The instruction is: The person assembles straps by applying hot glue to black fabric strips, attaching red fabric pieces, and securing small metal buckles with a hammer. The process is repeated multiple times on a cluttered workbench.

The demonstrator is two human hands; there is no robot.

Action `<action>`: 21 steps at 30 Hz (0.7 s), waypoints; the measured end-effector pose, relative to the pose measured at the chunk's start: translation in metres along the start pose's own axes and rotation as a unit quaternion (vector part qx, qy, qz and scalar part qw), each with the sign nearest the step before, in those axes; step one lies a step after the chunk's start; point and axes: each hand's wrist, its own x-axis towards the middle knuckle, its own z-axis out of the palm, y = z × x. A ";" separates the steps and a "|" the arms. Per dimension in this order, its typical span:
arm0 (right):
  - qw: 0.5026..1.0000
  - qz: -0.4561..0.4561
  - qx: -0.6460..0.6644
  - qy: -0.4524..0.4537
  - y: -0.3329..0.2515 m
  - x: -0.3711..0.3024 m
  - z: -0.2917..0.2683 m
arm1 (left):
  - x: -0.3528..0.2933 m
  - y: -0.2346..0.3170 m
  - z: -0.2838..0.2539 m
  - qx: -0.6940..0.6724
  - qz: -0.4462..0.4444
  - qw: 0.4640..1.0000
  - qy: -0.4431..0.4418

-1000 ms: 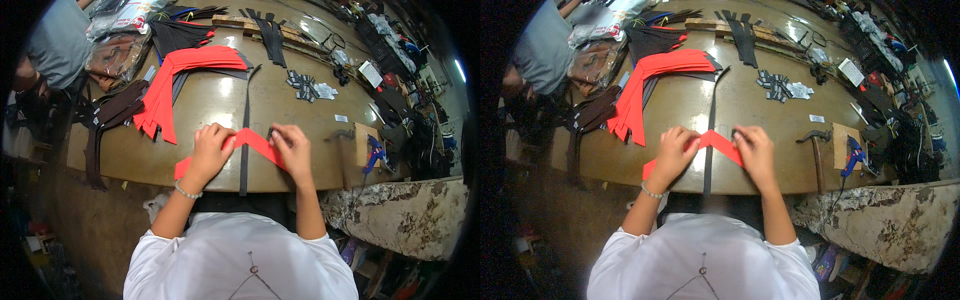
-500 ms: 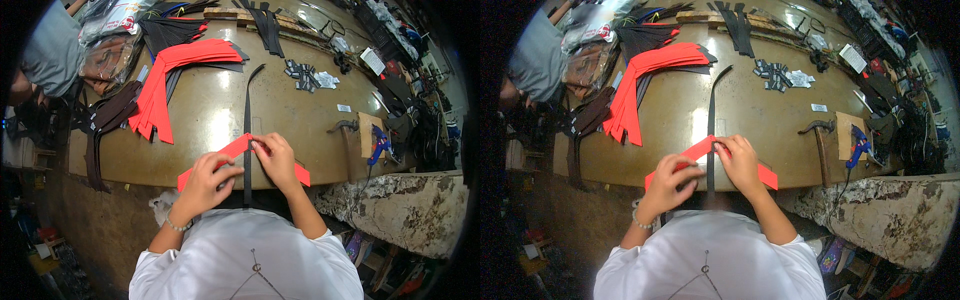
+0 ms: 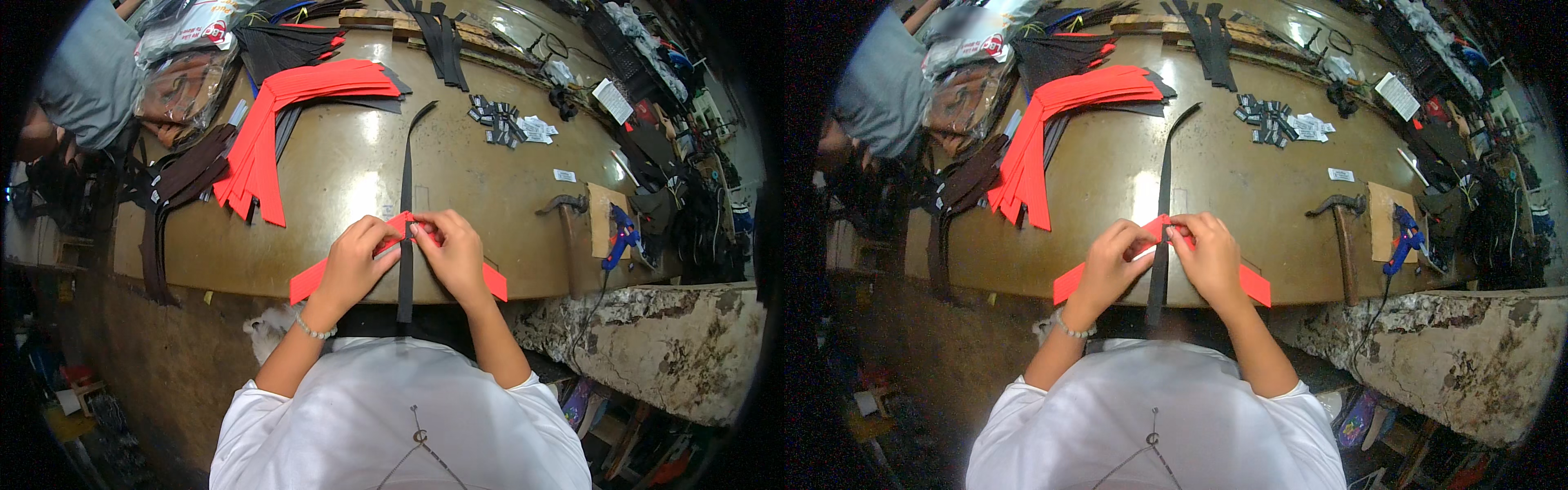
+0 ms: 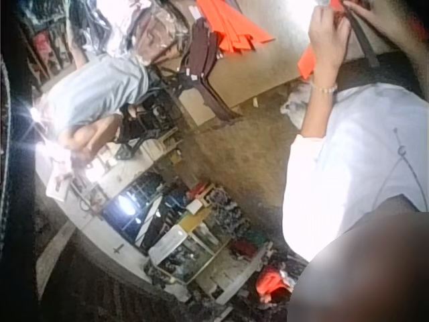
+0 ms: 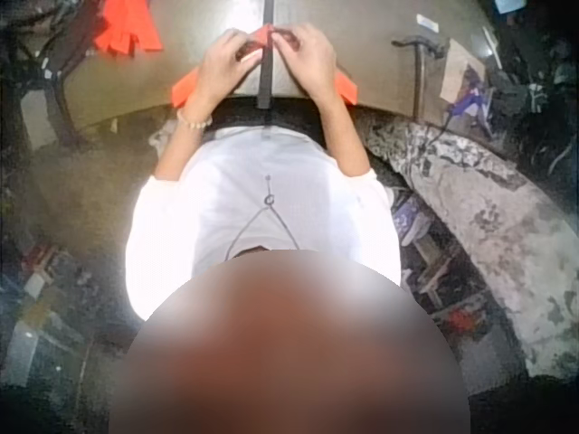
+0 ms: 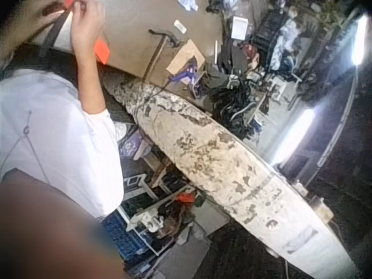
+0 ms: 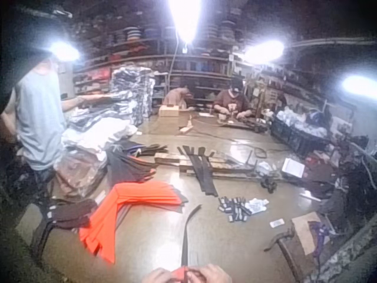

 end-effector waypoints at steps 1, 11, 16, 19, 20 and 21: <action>1.000 -0.011 -0.006 0.007 0.000 0.000 0.000 | 0.002 -0.001 0.001 -0.012 -0.008 1.000 0.011; 0.998 -0.057 -0.017 0.018 0.005 0.001 -0.001 | 0.014 0.007 0.007 -0.029 -0.077 0.996 0.045; 0.964 0.033 0.181 -0.190 0.011 0.035 -0.019 | 0.019 0.010 0.003 0.010 -0.092 0.996 0.015; 0.933 0.047 0.241 -0.264 0.015 0.061 -0.022 | 0.019 0.010 0.002 0.027 -0.091 0.995 0.018; 0.934 0.046 0.226 -0.274 0.016 0.067 -0.021 | 0.020 0.010 0.002 0.033 -0.093 0.995 0.014; 0.928 0.061 0.246 -0.274 0.017 0.071 -0.019 | 0.020 0.010 0.001 0.036 -0.108 0.993 0.002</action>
